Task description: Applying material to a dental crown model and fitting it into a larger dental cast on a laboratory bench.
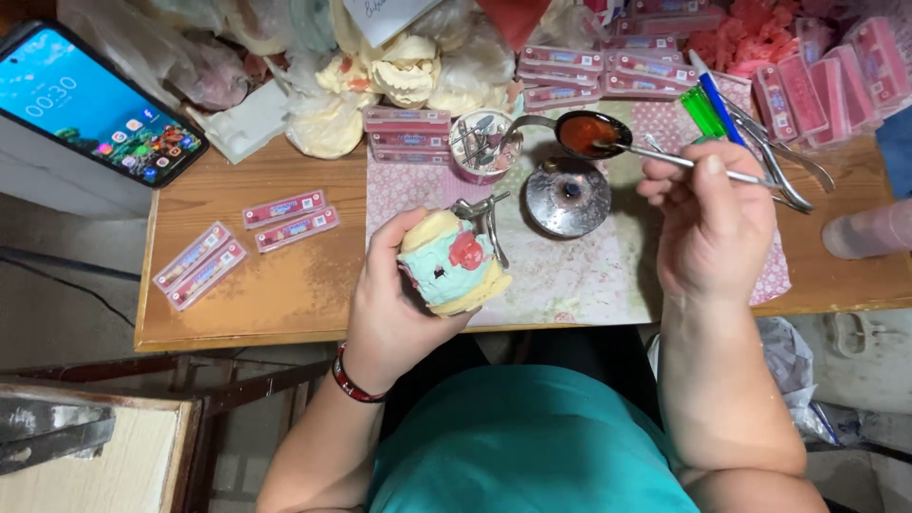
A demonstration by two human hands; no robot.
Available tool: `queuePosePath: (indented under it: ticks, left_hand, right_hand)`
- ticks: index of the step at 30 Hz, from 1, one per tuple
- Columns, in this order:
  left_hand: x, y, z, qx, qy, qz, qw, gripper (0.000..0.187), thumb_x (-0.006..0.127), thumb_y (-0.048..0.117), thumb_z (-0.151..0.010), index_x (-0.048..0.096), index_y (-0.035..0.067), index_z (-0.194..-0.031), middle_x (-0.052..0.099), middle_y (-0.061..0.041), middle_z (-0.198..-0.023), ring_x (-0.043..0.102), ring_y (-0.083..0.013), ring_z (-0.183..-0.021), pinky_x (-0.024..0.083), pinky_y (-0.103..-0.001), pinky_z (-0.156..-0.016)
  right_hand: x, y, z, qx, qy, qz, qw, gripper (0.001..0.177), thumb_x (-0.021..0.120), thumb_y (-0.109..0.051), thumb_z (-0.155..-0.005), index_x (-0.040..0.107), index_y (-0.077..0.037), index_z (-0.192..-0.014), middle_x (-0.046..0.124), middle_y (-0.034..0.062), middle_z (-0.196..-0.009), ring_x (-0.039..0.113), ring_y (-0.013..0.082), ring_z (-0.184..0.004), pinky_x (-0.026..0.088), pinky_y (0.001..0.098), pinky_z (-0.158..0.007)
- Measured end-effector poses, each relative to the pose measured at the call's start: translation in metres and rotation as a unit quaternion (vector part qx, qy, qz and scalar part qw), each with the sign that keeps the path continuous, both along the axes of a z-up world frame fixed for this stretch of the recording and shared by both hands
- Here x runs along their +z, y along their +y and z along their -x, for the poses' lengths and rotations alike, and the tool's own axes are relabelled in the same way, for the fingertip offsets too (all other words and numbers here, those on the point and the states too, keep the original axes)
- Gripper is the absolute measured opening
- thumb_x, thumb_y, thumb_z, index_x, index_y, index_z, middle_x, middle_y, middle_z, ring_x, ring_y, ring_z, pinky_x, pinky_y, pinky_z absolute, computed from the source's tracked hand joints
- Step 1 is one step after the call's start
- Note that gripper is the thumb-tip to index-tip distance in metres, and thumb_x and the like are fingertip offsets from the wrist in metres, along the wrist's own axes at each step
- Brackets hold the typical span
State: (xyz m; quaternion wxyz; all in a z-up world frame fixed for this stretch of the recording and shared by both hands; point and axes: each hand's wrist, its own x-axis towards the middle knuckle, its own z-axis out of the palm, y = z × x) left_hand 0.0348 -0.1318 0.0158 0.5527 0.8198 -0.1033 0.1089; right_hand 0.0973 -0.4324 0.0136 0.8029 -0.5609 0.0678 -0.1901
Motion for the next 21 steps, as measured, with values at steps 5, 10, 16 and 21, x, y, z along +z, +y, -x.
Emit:
queuePosePath:
  ticks: [5, 10, 16, 21]
  left_hand:
    - [0.008, -0.006, -0.007, 0.002, -0.011, -0.003, 1.0, 0.098, 0.096, 0.021, -0.063, 0.044, 0.009, -0.144, 0.061, -0.012, -0.143, 0.065, -0.0246, -0.129, 0.05, -0.031, -0.11]
    - [-0.009, -0.005, -0.016, -0.005, -0.037, -0.026, 0.999, 0.103, 0.095, 0.023, -0.06, 0.042, 0.008, -0.147, 0.059, -0.011, -0.145, 0.063, -0.026, -0.132, 0.049, -0.033, -0.112]
    - [-0.019, -0.006, -0.021, -0.005, -0.116, -0.02, 0.993, 0.093, 0.095, 0.021, -0.067, 0.044, 0.006, -0.144, 0.061, -0.014, -0.143, 0.066, -0.0294, -0.13, 0.051, -0.036, -0.114]
    - [-0.022, -0.003, -0.022, -0.047, -0.146, 0.0, 0.988, 0.091, 0.094, 0.018, -0.07, 0.043, 0.003, -0.144, 0.059, -0.017, -0.143, 0.062, -0.0324, -0.134, 0.05, -0.039, -0.119]
  right_hand:
    - [0.0, 0.004, -0.008, -0.002, 0.005, 0.029, 1.0, 0.021, 0.065, -0.03, -0.103, 0.063, -0.01, -0.109, 0.076, 0.0172, -0.096, 0.074, 0.0189, -0.074, 0.06, 0.0213, -0.069]
    - [-0.005, 0.004, -0.009, 0.006, 0.001, 0.041, 0.999, 0.022, 0.065, -0.03, -0.101, 0.063, -0.01, -0.108, 0.075, 0.0173, -0.095, 0.073, 0.0192, -0.075, 0.061, 0.0233, -0.073]
    - [0.0, 0.012, 0.002, -0.008, -0.043, -0.035, 0.998, 0.024, 0.073, -0.025, -0.093, 0.065, -0.006, -0.105, 0.072, 0.0206, -0.087, 0.074, 0.0257, -0.076, 0.061, 0.0274, -0.068]
    - [0.006, 0.04, 0.031, 0.133, -0.091, -0.033, 0.986, 0.021, 0.06, -0.021, -0.099, 0.058, -0.001, -0.102, 0.065, 0.0275, -0.08, 0.067, 0.0324, -0.064, 0.058, 0.0341, -0.06]
